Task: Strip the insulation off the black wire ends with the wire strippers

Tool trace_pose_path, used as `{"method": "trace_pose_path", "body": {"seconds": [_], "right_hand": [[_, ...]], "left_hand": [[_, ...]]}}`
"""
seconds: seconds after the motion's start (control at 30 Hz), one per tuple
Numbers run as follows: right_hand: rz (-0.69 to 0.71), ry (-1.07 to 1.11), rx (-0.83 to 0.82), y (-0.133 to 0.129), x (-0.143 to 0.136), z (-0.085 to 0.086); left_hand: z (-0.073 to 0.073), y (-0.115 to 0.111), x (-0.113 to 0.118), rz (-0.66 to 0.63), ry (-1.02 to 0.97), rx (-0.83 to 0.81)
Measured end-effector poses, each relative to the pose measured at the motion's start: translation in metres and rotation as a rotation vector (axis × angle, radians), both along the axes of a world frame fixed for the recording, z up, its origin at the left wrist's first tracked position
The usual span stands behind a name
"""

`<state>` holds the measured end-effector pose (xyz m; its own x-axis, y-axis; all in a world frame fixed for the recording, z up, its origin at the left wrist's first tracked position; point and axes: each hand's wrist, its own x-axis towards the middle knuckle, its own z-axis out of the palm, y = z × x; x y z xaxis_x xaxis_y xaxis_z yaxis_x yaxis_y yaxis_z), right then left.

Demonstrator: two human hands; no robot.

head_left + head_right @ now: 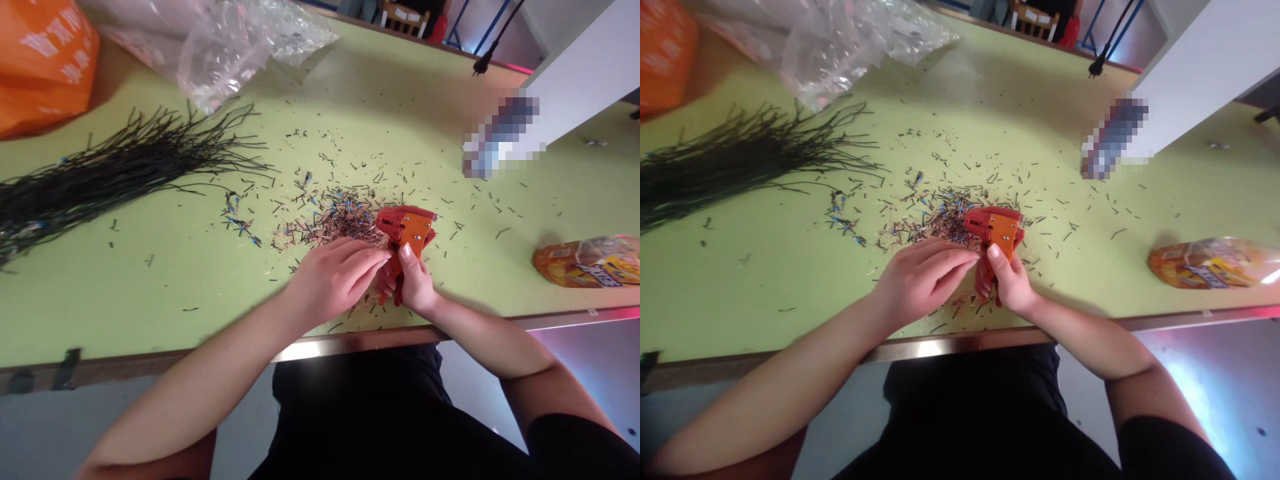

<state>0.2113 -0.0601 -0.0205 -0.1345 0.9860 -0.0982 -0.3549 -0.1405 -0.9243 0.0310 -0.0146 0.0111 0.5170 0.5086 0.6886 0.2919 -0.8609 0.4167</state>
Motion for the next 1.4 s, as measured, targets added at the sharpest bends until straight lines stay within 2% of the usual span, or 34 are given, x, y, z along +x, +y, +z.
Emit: {"method": "trace_pose_path", "body": {"seconds": [0.17, 0.37, 0.43, 0.5, 0.67, 0.73, 0.83, 0.97, 1.4], "right_hand": [[0.069, 0.085, -0.068, 0.009, 0.008, 0.002], [0.401, 0.256, -0.167, 0.014, 0.025, 0.011], [0.473, 0.304, -0.199, 0.013, 0.026, 0.011], [0.505, 0.328, -0.209, 0.011, 0.026, 0.010], [0.513, 0.363, -0.225, 0.010, 0.025, 0.007], [0.504, 0.382, -0.231, 0.011, 0.026, 0.007], [0.500, 0.383, -0.231, 0.011, 0.027, 0.006], [0.511, 0.355, -0.196, 0.010, 0.027, 0.005], [0.455, 0.188, -0.182, 0.007, 0.018, 0.008]], "left_hand": [[0.004, 0.003, -0.005, -0.024, -0.042, -0.088], [0.005, 0.012, -0.012, 0.149, -0.309, -0.410], [0.003, 0.017, -0.012, 0.155, -0.338, -0.449], [0.001, 0.021, -0.012, 0.147, -0.308, -0.413], [-0.001, 0.024, -0.012, 0.130, -0.152, -0.268], [-0.002, 0.023, -0.012, 0.162, -0.136, -0.282], [-0.006, 0.022, -0.011, 0.195, -0.213, -0.353], [-0.010, 0.022, -0.008, 0.178, -0.294, -0.381], [-0.006, 0.021, -0.011, 0.186, -0.188, -0.342]]}}
